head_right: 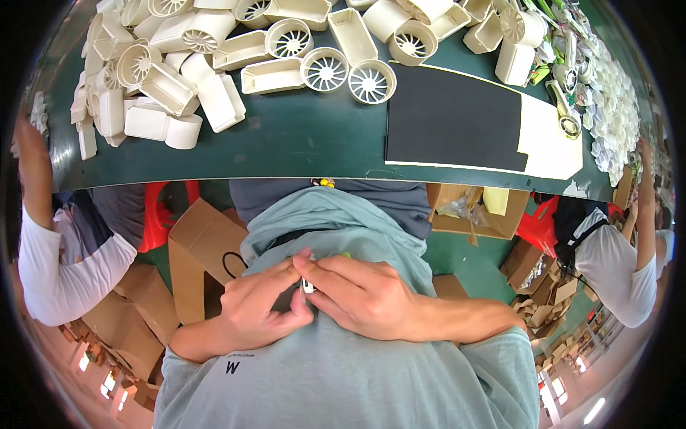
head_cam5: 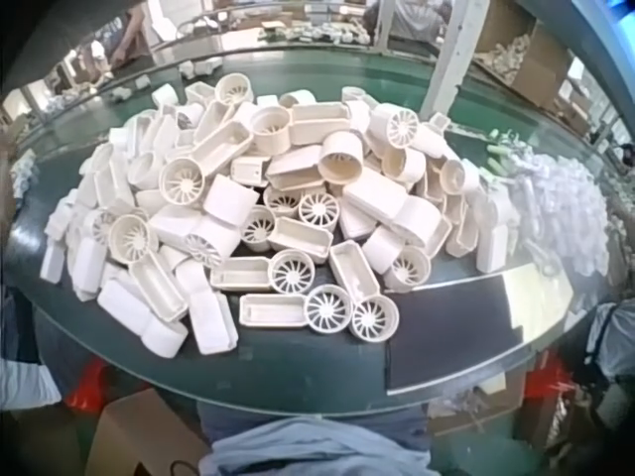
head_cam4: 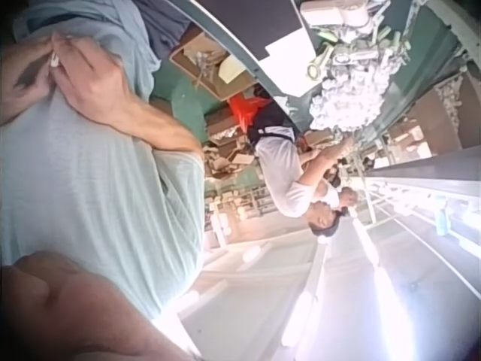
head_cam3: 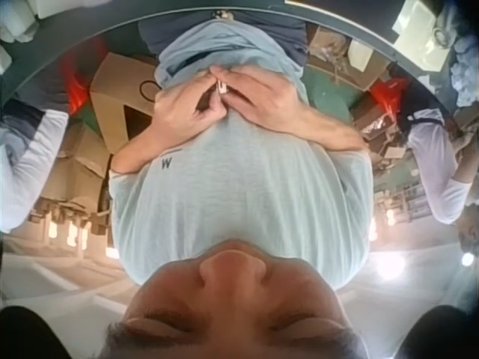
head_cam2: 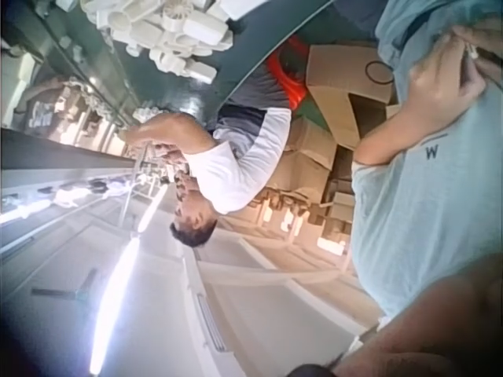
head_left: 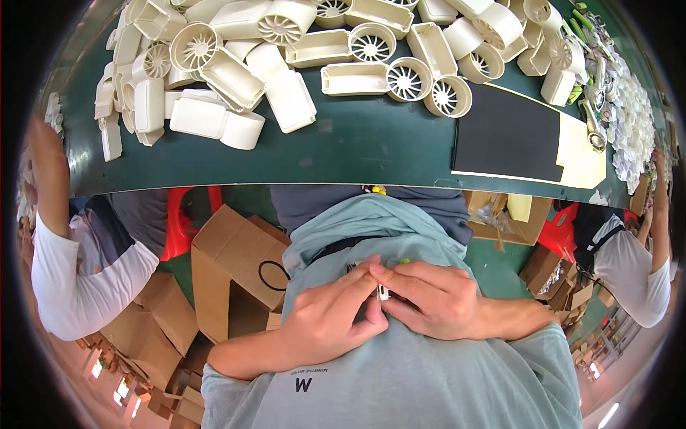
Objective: The person assembles handheld fans by inserting internal electronic components and batteries into plastic casings and pressing the casing parts together by hand.
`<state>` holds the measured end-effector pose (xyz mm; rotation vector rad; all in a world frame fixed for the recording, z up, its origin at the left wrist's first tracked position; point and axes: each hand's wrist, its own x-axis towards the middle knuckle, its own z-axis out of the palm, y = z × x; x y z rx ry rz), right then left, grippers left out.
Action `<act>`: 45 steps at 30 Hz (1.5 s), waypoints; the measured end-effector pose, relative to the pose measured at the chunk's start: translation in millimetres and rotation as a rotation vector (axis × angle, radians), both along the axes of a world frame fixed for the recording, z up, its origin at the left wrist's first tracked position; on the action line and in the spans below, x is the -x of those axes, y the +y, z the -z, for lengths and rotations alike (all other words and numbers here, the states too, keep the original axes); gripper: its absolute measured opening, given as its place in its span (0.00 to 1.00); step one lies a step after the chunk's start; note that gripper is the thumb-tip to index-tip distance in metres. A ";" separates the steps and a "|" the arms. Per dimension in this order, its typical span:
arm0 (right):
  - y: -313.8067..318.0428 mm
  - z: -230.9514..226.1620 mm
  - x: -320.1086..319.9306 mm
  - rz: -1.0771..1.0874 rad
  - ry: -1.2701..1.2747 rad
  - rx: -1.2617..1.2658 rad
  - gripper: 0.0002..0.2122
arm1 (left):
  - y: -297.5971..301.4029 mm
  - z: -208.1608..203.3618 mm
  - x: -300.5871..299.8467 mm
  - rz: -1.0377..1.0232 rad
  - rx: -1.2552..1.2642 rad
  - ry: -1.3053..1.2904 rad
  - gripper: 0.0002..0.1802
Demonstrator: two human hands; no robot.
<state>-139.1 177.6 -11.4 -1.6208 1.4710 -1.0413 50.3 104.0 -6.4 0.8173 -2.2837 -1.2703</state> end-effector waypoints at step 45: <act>-1.5 6.7 -7.7 -0.095 0.037 -0.021 0.26 | 10.0 -0.4 -7.1 -0.271 -0.561 0.072 0.13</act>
